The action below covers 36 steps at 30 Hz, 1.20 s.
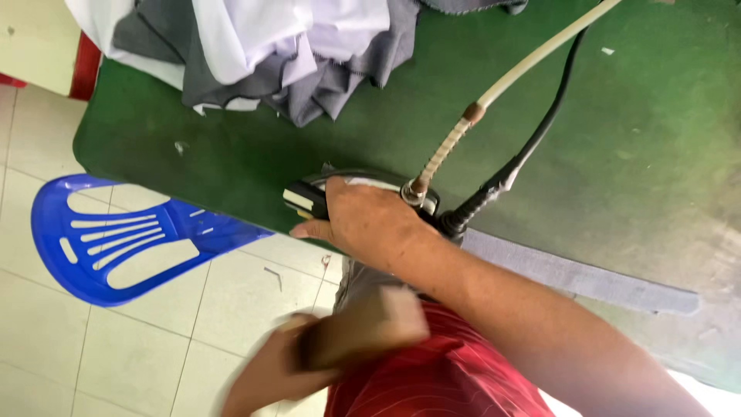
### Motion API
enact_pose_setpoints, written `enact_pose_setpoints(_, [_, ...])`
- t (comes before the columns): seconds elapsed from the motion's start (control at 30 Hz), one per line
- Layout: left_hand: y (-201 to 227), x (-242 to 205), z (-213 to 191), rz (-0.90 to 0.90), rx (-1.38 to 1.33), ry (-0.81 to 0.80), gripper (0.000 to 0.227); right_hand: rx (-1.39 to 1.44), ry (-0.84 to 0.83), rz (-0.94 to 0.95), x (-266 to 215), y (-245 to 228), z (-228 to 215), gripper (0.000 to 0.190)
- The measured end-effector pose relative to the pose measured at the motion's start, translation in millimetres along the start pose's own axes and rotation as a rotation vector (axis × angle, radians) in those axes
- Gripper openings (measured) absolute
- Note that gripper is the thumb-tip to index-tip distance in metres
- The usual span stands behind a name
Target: The person irons a long strip of grey fabric on a green work table using a steam iron and a wooden pressing block. They repeatedly fold the fabric edges, press them with the iron, and use the wooden block to assist in shaping the fold.
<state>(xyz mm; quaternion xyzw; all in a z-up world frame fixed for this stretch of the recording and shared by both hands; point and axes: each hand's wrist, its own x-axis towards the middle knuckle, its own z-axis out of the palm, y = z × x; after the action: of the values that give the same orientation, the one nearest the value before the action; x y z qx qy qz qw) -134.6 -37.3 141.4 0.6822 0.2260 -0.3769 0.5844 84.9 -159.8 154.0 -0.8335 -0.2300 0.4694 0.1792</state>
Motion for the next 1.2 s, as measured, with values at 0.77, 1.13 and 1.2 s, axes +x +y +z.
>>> enact_pose_setpoints(0.77, [72,143,-157,0.746,0.767,0.323,0.09,0.074,0.207,0.109,-10,7,62,0.064])
enact_pose_setpoints(1.13, [109,209,-165,1.302,1.445,-0.199,0.074,0.113,0.086,0.285,-86,93,75,0.07])
enact_pose_setpoints(1.2, [112,212,-159,1.313,1.437,-0.224,0.075,0.103,0.11,0.284,-90,96,78,0.069])
